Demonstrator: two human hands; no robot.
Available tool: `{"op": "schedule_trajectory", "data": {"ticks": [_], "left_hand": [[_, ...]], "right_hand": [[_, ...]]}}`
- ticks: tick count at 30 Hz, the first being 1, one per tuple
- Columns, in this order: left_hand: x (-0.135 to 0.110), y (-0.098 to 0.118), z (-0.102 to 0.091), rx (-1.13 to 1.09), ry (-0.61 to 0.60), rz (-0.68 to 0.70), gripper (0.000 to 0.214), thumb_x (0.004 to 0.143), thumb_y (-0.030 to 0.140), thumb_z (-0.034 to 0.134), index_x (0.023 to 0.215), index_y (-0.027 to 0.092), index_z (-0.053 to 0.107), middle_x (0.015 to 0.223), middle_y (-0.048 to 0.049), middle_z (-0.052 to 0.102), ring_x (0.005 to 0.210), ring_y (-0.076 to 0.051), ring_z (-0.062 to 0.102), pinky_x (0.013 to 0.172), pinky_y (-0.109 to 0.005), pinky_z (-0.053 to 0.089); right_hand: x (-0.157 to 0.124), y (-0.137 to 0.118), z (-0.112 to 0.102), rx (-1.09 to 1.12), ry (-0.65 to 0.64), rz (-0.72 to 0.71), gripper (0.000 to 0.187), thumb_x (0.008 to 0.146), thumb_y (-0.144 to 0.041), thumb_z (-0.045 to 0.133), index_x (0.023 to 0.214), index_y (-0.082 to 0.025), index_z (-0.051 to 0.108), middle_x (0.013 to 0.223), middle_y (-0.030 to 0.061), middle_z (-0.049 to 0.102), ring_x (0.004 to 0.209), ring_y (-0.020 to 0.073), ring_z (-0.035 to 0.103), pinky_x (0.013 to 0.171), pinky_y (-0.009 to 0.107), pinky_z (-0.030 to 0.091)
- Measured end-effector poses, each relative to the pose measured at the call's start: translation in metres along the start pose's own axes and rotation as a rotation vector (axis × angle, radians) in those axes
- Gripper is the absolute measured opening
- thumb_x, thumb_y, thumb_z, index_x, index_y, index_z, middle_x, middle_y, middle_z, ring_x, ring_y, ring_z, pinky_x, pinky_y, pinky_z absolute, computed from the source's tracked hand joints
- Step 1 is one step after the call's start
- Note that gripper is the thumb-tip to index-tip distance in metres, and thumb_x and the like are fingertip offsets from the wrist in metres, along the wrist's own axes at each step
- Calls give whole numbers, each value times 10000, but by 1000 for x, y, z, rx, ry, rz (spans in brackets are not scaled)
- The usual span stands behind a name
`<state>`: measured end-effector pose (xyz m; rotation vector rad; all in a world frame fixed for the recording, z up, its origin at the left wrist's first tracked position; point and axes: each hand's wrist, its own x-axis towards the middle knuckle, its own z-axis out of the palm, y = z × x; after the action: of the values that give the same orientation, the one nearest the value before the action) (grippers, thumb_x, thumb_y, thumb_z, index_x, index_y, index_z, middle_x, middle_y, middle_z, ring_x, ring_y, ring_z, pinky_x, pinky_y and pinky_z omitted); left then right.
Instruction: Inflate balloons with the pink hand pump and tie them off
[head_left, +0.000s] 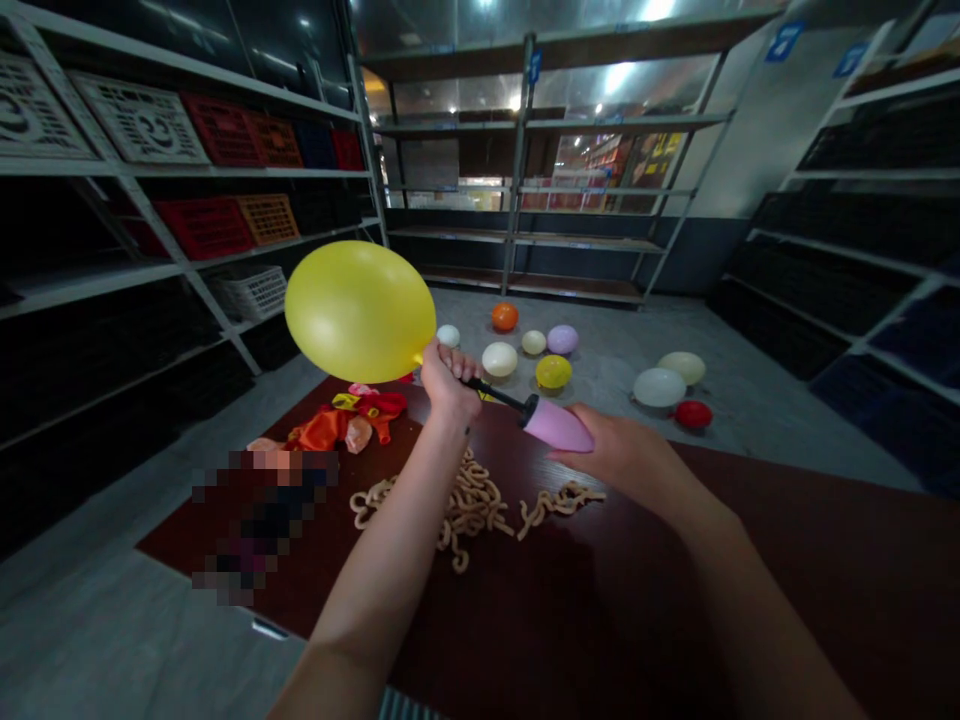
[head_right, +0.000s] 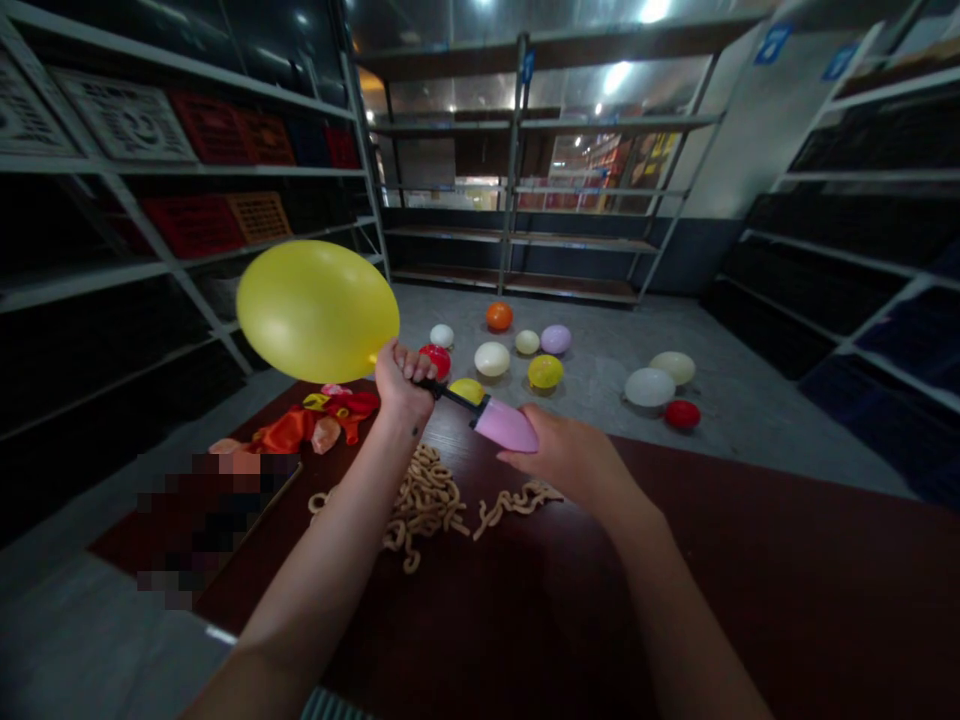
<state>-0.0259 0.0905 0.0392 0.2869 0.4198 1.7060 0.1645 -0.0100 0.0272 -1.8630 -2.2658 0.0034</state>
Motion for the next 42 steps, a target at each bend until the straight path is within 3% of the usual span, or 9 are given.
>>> {"op": "schedule_trajectory", "data": {"ticks": [8,16,20,26,30,36,42], "left_hand": [[10,24,-2,46,23,84,522,962,329,442,530,180,190,436,36,139,356,-89,177,494,-298,156],[7,33,1,-63,-10,91,479,962,244,421,521,195,242,420,52,172,339,-88,185,443,-277,185],[8,29,2,-87,-37,142,460,947,254,441,526,197,266,400,69,200,316,-86,197,398,-263,203],[3,24,6,-61,31,158,499,979,334,439,542,192,244,397,77,205,312,-71,210,384,-235,225],[-17,3,15,-14,54,91,511,998,367,415,557,186,232,400,81,189,321,-61,208,392,-220,237],[-50,-35,24,53,-44,-2,534,952,486,486,556,193,278,409,77,214,325,-70,245,385,-236,235],[-37,-26,18,67,-68,1,498,962,474,472,574,196,331,404,79,196,320,-75,243,379,-234,249]], "right_hand": [[-1,14,-14,24,-92,79,477,745,-592,578,1126,-306,613,955,61,736,807,317,691,624,415,497],[-10,31,-30,46,-143,90,452,780,-544,568,1150,-284,593,1023,57,722,884,282,677,691,380,496],[-12,23,-26,-67,-85,76,410,804,-556,541,1108,-283,582,951,52,724,804,275,681,598,346,449],[-14,-2,-19,-324,66,-89,348,879,-474,488,1069,-187,546,935,94,706,758,270,676,551,331,361],[-17,-12,-20,-419,149,-93,344,888,-490,466,1025,-185,548,890,94,697,709,275,667,511,323,317],[-13,-18,-16,-390,123,-55,417,877,-516,445,1065,-160,554,836,105,684,676,261,653,540,297,332],[-10,-24,-7,-346,212,-108,406,866,-553,512,994,-169,546,816,90,702,693,249,662,526,300,244]]}}
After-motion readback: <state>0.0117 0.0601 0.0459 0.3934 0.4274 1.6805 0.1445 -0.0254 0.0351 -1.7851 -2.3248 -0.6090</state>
